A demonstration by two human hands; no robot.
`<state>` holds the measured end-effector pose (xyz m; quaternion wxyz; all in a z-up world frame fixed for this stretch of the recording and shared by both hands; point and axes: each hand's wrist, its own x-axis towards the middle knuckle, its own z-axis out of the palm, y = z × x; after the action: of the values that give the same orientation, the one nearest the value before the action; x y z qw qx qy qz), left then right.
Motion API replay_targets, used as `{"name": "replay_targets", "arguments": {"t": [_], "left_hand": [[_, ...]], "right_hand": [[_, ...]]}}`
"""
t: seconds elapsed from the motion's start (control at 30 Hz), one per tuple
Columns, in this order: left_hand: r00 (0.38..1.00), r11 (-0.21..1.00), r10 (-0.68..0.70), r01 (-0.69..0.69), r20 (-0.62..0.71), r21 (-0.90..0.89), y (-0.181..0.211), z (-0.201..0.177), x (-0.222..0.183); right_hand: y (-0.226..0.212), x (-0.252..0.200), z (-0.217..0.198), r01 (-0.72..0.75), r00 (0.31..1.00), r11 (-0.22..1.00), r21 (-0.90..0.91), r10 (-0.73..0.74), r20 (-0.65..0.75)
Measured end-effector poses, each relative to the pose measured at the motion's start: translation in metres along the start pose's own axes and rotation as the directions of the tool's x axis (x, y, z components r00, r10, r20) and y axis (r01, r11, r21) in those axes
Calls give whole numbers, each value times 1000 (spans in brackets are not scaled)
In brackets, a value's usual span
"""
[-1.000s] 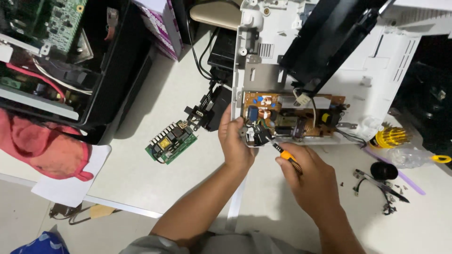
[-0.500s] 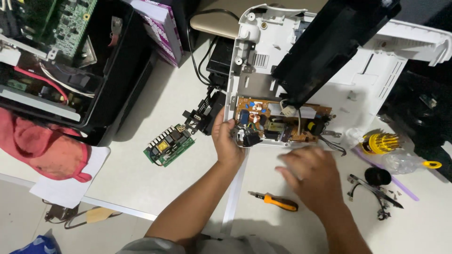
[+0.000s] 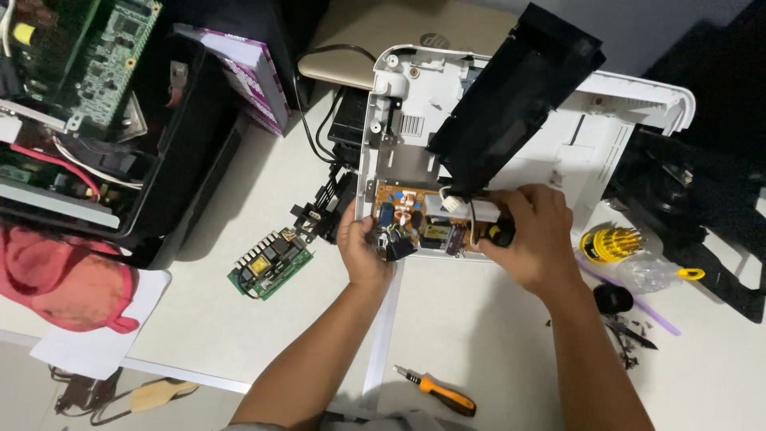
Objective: Disassembling an electronic device by removing screws and internal circuit boards.
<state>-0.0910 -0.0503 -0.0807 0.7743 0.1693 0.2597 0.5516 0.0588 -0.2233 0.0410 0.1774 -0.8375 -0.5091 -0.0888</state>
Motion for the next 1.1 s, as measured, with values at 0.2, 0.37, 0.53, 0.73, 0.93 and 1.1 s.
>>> {"name": "replay_targets", "arguments": {"t": [0.2, 0.37, 0.53, 0.73, 0.93, 1.1], "left_hand": [[999, 998, -32, 33, -13, 60, 20, 18, -11], [999, 997, -41, 40, 9, 65, 13, 11, -4], [999, 996, -46, 44, 18, 76, 11, 1, 2], [986, 985, -162, 165, -43, 55, 17, 7, 2], [980, 980, -196, 197, -33, 16, 35, 30, -13], [969, 970, -241, 243, -60, 23, 62, 61, -32]], "right_hand": [[-19, -1, -13, 154, 984, 988, -22, -156, -90], [-25, 1, -23, 93, 994, 967, 238, -78, -72], [-34, 3, -52, 10, 996, 934, 357, 23, -87], [-15, -2, -77, -114, 964, 897, 427, 204, -173], [5, -12, -89, -266, 921, 822, 503, 370, -118], [-2, -3, -109, -96, 947, 324, 941, 322, -14]]}}
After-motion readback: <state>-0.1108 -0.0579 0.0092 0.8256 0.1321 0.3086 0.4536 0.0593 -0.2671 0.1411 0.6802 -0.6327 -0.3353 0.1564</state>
